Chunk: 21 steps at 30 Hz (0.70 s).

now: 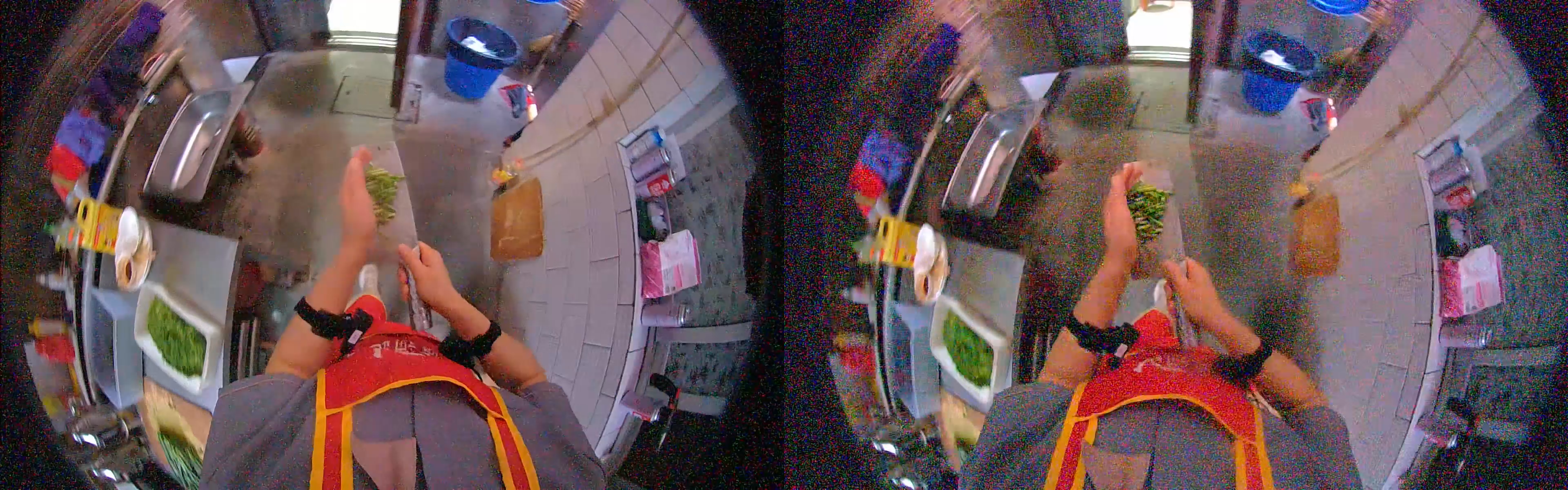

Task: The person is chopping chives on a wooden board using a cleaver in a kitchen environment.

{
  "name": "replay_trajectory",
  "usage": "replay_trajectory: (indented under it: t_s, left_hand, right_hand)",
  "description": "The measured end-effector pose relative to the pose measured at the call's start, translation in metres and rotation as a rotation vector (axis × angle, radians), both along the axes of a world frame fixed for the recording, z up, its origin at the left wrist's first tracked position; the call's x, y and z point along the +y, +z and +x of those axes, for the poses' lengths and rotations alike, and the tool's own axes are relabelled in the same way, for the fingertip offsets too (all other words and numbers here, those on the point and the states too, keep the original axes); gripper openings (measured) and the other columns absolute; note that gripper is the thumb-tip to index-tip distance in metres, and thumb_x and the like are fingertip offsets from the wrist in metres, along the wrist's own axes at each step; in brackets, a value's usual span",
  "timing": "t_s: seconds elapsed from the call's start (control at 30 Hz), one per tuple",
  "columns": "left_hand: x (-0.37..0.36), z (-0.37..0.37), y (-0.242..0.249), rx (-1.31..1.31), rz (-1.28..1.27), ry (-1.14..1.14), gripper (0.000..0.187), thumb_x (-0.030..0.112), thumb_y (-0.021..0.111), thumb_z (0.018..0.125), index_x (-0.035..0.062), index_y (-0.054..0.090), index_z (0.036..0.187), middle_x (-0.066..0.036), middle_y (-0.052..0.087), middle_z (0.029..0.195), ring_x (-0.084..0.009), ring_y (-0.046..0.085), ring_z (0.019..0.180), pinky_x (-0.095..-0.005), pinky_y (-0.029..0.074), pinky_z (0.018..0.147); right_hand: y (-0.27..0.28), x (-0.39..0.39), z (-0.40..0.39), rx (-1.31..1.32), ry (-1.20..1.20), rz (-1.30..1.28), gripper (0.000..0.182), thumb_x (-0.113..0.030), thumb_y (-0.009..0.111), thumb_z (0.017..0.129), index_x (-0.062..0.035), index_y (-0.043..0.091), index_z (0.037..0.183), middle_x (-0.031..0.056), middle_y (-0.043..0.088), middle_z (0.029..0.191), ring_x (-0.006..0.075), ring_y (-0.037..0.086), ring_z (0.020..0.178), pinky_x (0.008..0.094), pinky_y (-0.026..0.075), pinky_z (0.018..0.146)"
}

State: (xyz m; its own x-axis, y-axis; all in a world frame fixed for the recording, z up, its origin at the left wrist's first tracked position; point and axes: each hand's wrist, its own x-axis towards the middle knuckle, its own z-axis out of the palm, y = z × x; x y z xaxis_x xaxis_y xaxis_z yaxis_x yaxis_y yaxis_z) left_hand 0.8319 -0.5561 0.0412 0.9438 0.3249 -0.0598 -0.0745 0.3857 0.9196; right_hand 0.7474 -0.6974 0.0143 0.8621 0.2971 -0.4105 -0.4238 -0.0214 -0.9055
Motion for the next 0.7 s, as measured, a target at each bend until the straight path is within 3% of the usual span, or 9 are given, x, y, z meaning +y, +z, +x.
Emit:
replay_trajectory:
  t_s: [0.03, 0.13, 0.27, 0.33, 0.43, 0.53, 0.57, 0.63, 0.7]
  left_hand:
    - [-0.013, 0.027, -0.009, -0.071, 0.131, -0.025, 0.049, 0.034, 0.028, 0.098, -0.0001, 0.043, 0.129, -0.011, 0.049, 0.127, -0.021, 0.042, 0.12, -0.0319, 0.028, 0.103]
    - [-0.037, 0.111, -0.025, -0.046, 0.111, -0.134, 0.051, 0.035, 0.027, 0.098, -0.0014, 0.04, 0.131, -0.013, 0.049, 0.128, -0.0213, 0.042, 0.121, -0.032, 0.028, 0.103]
    - [-0.075, 0.235, -0.044, -0.122, -0.077, -0.266, 0.055, 0.039, 0.026, 0.098, -0.0039, 0.039, 0.131, -0.015, 0.049, 0.128, -0.0214, 0.043, 0.121, -0.0325, 0.028, 0.104]
    - [-0.095, 0.304, -0.036, -0.172, -0.173, -0.318, 0.058, 0.042, 0.026, 0.098, -0.0045, 0.039, 0.13, -0.016, 0.05, 0.127, -0.0213, 0.044, 0.119, -0.0327, 0.027, 0.104]
    - [-0.116, 0.394, -0.008, -0.236, -0.121, -0.401, 0.06, 0.045, 0.024, 0.097, -0.0042, 0.04, 0.128, -0.018, 0.053, 0.122, -0.0218, 0.045, 0.118, -0.0337, 0.026, 0.106]
    - [-0.131, 0.458, 0.022, -0.241, -0.221, -0.548, 0.061, 0.051, 0.024, 0.095, 0.0013, 0.042, 0.127, -0.018, 0.056, 0.117, -0.0256, 0.049, 0.114, -0.0378, 0.033, 0.102]
    - [-0.138, 0.48, 0.031, -0.158, -0.293, -0.572, 0.063, 0.053, 0.026, 0.094, 0.0002, 0.044, 0.124, -0.018, 0.057, 0.115, -0.0268, 0.053, 0.109, -0.0388, 0.041, 0.096]
    - [-0.141, 0.51, 0.057, -0.118, -0.422, -0.654, 0.061, 0.05, 0.025, 0.095, -0.0014, 0.044, 0.122, -0.019, 0.058, 0.111, -0.0272, 0.057, 0.104, -0.0406, 0.046, 0.089]
    - [-0.146, 0.549, 0.034, -0.056, -0.551, -0.674, 0.057, 0.046, 0.028, 0.096, -0.0023, 0.046, 0.12, -0.018, 0.06, 0.105, -0.0249, 0.061, 0.095, -0.0376, 0.052, 0.08]
  right_hand:
    - [-0.006, -0.007, 0.021, 0.005, -0.044, 0.01, 0.026, -0.031, 0.049, 0.093, -0.008, 0.043, 0.083, 0.0023, 0.049, 0.06, 0.0133, 0.048, 0.041, 0.0282, 0.041, 0.037]
    - [-0.018, -0.026, 0.087, 0.1, -0.153, 0.059, 0.026, -0.032, 0.05, 0.092, -0.0082, 0.044, 0.083, 0.0023, 0.049, 0.06, 0.0129, 0.048, 0.041, 0.0283, 0.041, 0.038]
    - [-0.023, -0.054, 0.187, 0.064, -0.227, 0.059, 0.025, -0.032, 0.051, 0.092, -0.0087, 0.045, 0.085, 0.0015, 0.049, 0.06, 0.0118, 0.048, 0.041, 0.0276, 0.042, 0.039]
    - [-0.024, -0.07, 0.246, 0.005, -0.258, 0.016, 0.024, -0.032, 0.051, 0.092, -0.0092, 0.045, 0.086, 0.0008, 0.049, 0.06, 0.0113, 0.047, 0.042, 0.0273, 0.042, 0.039]
    - [-0.016, -0.091, 0.331, 0.077, -0.329, 0.045, 0.025, -0.034, 0.051, 0.091, -0.01, 0.045, 0.087, -0.0002, 0.048, 0.06, 0.0107, 0.046, 0.042, 0.0268, 0.043, 0.04]
    - [-0.006, -0.111, 0.398, 0.063, -0.433, 0.102, 0.027, -0.035, 0.053, 0.09, -0.0105, 0.044, 0.086, -0.0007, 0.048, 0.059, 0.0105, 0.046, 0.042, 0.0264, 0.042, 0.039]
    - [-0.016, -0.124, 0.429, 0.066, -0.459, 0.043, 0.028, -0.036, 0.054, 0.09, -0.0106, 0.043, 0.085, -0.0005, 0.047, 0.058, 0.0103, 0.046, 0.042, 0.026, 0.042, 0.039]
    - [-0.007, -0.15, 0.478, 0.04, -0.47, 0.076, 0.028, -0.036, 0.054, 0.09, -0.0108, 0.043, 0.086, -0.0005, 0.047, 0.058, 0.0102, 0.045, 0.042, 0.0256, 0.042, 0.039]
    - [-0.009, -0.176, 0.531, 0.055, -0.468, 0.112, 0.027, -0.036, 0.054, 0.09, -0.0107, 0.043, 0.087, -0.0005, 0.047, 0.059, 0.0097, 0.046, 0.043, 0.0255, 0.041, 0.04]
